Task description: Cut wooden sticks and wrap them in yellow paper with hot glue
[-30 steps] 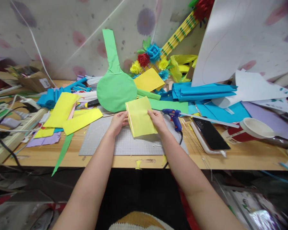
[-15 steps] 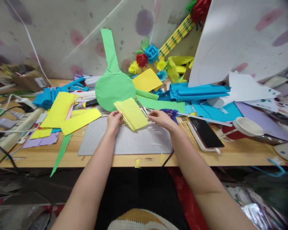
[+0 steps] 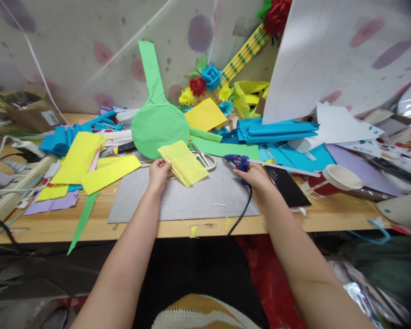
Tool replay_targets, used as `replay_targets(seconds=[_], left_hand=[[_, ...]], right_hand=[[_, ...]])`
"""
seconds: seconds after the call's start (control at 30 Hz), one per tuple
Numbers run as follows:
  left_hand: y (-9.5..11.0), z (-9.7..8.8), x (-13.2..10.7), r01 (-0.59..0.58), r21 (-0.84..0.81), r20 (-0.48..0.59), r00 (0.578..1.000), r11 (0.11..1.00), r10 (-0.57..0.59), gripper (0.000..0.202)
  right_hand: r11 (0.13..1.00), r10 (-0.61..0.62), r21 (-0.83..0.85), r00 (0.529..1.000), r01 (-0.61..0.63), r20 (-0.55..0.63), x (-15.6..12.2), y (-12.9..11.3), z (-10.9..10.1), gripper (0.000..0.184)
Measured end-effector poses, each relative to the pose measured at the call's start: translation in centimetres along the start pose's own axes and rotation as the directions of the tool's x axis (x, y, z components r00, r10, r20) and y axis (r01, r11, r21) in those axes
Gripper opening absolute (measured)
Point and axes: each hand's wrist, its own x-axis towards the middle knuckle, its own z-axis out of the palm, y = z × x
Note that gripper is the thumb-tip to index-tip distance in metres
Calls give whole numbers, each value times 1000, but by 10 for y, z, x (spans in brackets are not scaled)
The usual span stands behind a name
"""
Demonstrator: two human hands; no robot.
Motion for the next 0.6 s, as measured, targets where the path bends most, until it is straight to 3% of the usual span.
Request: replay_targets(seconds=[0.1,0.17,0.27,0.37,0.43,0.5,0.53,0.6], left_hand=[[1,-2,0,15,-13,5,1000,1000,-15,24],[1,-2,0,31,-32,10,999,999,-30,25],[0,-2,2,31,-7,11,999,999,-31,23],[-3,-4,2,-86,208,-28,995,974,93,21],[-4,-6,1,-231,438,-83,952,869,295,24],[-5,-9,-1,-339,611,-114,857,715,503,26],[-6,-10,-2,-375,654,-104,816,657,569,23],[-8,-8,-4,-444,663,-23,793,602,609,14]], right_hand=[[973,131,202,988,-113,-78,3,1,13,43],[895,166,427,985,-129,-51,2,4,15,44],[729,100,678,994,-96,33,-3,5,10,42],[696,22,714,996,-80,91,-8,-3,2,40],[727,-23,682,990,-78,139,-11,-13,-1,41],[770,-63,633,979,-75,194,-11,-23,-1,43],[787,-85,612,972,-70,221,-11,-27,1,43],[805,-135,591,954,-53,269,-9,-35,5,42]])
